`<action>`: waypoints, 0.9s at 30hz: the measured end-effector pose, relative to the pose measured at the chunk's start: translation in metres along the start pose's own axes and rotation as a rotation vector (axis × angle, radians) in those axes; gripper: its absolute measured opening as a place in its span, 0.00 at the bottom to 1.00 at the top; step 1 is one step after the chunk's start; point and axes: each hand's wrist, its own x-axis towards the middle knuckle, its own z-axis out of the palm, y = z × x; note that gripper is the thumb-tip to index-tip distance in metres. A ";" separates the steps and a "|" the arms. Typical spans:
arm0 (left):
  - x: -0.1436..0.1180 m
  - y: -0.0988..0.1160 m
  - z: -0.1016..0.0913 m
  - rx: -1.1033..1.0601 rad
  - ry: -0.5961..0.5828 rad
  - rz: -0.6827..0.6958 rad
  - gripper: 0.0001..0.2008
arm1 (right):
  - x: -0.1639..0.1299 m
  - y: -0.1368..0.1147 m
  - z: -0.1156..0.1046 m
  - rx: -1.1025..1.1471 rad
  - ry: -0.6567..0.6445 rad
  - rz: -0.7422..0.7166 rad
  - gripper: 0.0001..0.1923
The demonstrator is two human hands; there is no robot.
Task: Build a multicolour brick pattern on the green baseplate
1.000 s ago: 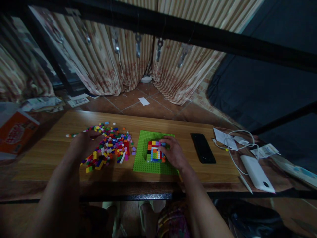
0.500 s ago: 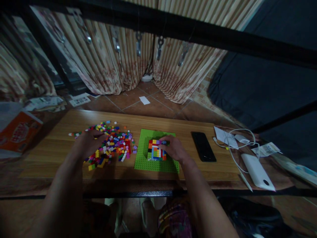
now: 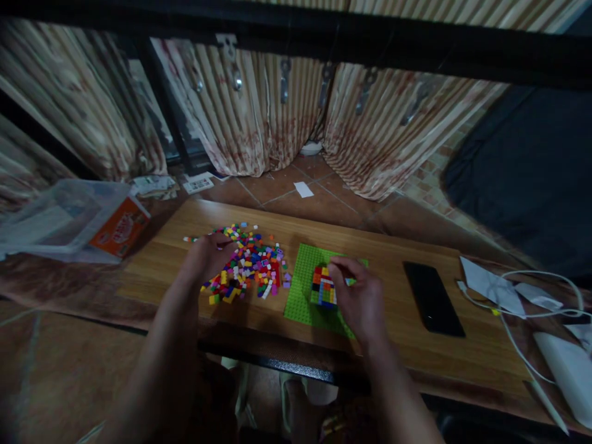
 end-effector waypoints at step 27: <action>-0.004 0.003 -0.001 -0.015 -0.053 0.042 0.14 | -0.036 -0.027 0.085 -0.371 -0.418 -0.231 0.11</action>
